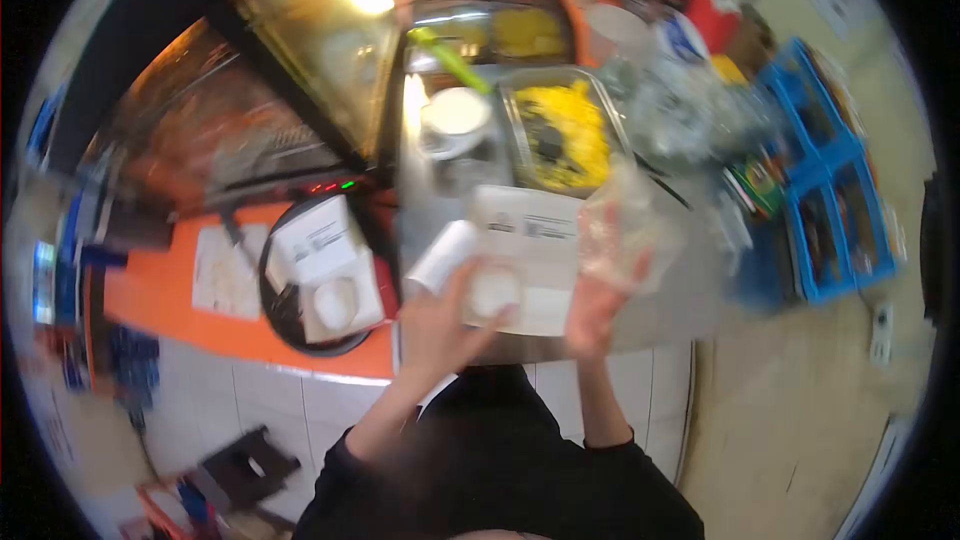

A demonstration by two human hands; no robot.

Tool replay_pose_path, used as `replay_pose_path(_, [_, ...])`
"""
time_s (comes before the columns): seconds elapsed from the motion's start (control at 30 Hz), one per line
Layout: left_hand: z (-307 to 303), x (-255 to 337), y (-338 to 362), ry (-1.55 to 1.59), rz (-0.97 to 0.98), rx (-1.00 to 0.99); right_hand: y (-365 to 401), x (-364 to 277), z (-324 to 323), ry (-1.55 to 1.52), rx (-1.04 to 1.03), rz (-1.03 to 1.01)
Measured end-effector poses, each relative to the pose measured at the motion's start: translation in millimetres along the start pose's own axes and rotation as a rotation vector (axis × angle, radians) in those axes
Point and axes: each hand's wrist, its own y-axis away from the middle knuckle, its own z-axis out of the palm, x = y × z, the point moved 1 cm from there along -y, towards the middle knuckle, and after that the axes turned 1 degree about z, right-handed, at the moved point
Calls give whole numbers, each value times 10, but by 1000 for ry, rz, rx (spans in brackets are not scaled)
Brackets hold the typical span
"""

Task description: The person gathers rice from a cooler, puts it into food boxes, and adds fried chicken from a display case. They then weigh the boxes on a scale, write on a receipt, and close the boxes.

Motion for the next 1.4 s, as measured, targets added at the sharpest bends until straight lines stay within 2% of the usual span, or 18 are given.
replay_pose_path(0.07, [-50,1,13,107,208,281,534,184,244,-102,-263,253])
replay_pose_path(0.1, [-116,-97,69,73,199,357,913,325,211,-143,-364,524])
replay_pose_path(0.17, [-238,-317,213,15,189,498,783,329,527,-86,-384,599])
replay_pose_path(0.27, [-515,-611,434,-84,175,511,603,413,1025,-324,-92,807])
replay_pose_path(0.33, [-637,-800,505,-99,212,533,571,531,1281,-325,-161,790])
replay_pose_path(0.43, [-787,-1172,665,-74,115,546,586,697,1768,-337,-241,767])
replay_pose_path(0.57, [-1330,-1816,747,-113,136,652,778,912,2701,-344,-313,751])
replay_pose_path(0.73, [-2096,-2714,977,-122,175,656,953,1266,3924,-336,-422,663])
replay_pose_path(0.83, [-2399,-3155,1105,-181,168,621,1206,1485,4241,-349,-253,892])
replay_pose_path(0.87, [-2491,-3265,1109,-152,190,641,1119,1421,4431,-180,-362,798])
replay_pose_path(0.97, [-2678,-3391,1139,-50,167,529,1046,1473,4738,-230,-366,591])
replay_pose_path(1.1, [-2463,-3282,1226,46,578,454,935,1661,4779,-478,-284,688])
replay_pose_path(1.13, [-2431,-3242,1257,63,628,404,910,1755,4738,-379,-171,711])
replay_pose_path(1.2, [-2359,-3214,1254,205,616,398,765,1614,4750,-684,-92,885])
replay_pose_path(1.27, [-2469,-3338,1157,299,463,298,519,1696,4519,-445,13,714])
replay_pose_path(1.3, [-2554,-3413,1121,343,384,247,348,1814,4353,-61,107,433])
replay_pose_path(1.33, [-2528,-3549,1157,529,179,51,143,1987,4147,314,197,141])
replay_pose_path(1.4, [-2706,-3704,1139,600,-6,70,-450,2395,3426,777,243,66])
